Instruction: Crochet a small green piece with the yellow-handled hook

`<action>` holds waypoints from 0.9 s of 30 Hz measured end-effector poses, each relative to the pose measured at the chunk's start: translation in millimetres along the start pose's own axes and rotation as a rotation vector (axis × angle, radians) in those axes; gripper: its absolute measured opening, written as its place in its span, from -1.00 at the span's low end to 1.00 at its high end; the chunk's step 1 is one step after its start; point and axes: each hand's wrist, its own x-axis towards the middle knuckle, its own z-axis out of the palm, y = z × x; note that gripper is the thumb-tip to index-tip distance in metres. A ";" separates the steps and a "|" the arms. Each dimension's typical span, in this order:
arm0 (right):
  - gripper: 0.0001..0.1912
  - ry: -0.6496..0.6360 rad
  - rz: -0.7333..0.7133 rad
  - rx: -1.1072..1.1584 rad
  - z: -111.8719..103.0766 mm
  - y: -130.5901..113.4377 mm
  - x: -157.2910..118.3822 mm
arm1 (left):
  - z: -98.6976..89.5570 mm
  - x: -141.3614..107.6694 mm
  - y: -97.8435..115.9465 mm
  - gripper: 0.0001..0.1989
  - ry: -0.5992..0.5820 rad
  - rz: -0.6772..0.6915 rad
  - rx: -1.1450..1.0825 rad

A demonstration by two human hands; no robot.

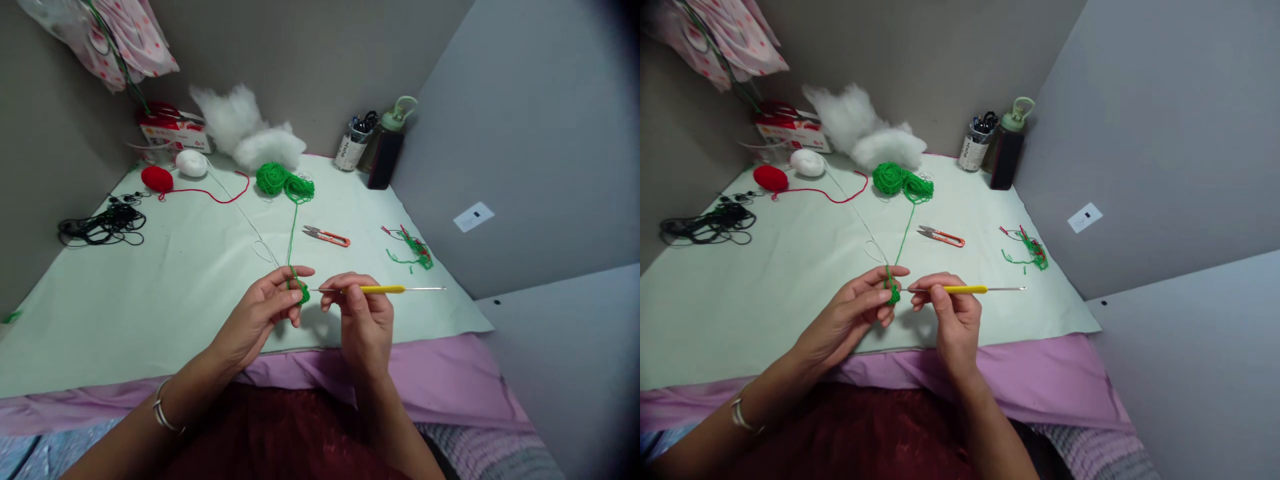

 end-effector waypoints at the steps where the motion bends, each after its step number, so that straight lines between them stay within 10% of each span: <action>1: -0.82 -0.020 -0.003 0.000 -0.3 0.6 -0.3 | 0.2 -0.4 0.1 -0.72 -0.003 -0.001 -0.001; 27: -0.79 -0.097 -0.023 -0.029 -2.5 -1.4 -1.9 | -4.1 -3.0 1.2 -0.75 -0.075 0.009 0.056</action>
